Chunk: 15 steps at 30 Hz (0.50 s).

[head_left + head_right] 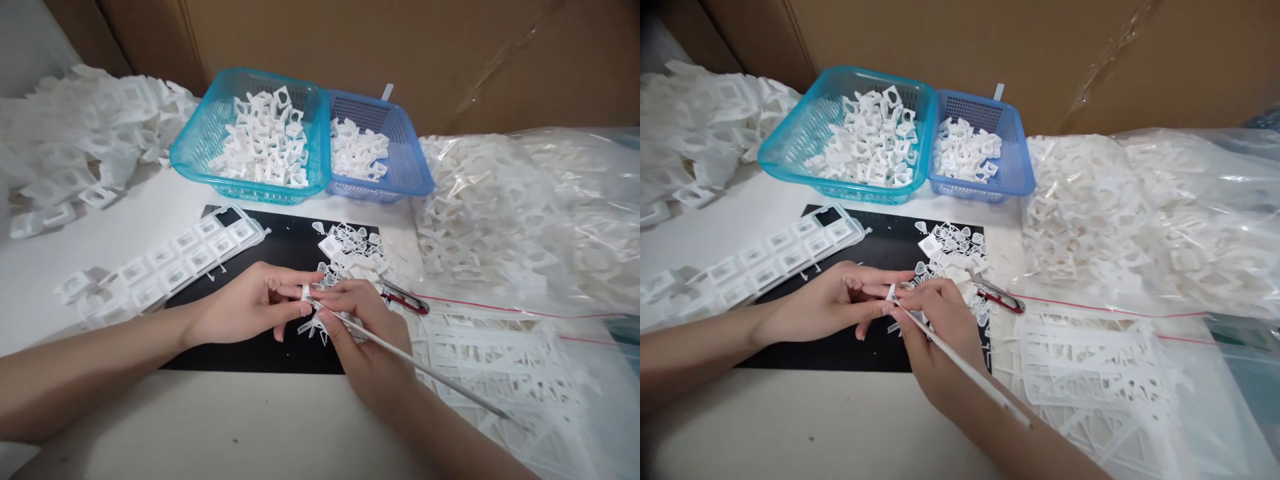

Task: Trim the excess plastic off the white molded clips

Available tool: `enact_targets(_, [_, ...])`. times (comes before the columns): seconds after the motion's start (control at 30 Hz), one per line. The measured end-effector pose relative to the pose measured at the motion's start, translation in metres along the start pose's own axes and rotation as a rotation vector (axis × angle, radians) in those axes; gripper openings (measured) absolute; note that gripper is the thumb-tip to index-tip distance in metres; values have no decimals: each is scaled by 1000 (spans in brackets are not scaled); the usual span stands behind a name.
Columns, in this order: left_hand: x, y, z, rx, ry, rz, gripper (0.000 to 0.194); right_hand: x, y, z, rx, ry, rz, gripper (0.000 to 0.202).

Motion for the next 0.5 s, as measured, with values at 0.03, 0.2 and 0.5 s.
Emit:
enact_targets(0.03, [0,0,0,3,0,-3,50,0,1,-1,-21,-4,21,13])
enact_targets(0.2, [1,1,-3,13,-19,-8,48,-3,3,-7,-150,-10,100,20])
enact_targets(0.5, [-3,-1,-6,-13,-90,39,44,-1,1,-10,-337,-10,295,27])
Point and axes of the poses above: each hand's wrist, its own x-axis towards the middle knuckle, its own z-axis out of the back of the hand, y = z × x, the point moved 1 cm from there along x, towards the middle knuckle, and after that the axes turned 9 degrees about z, right-handed, at the moved point
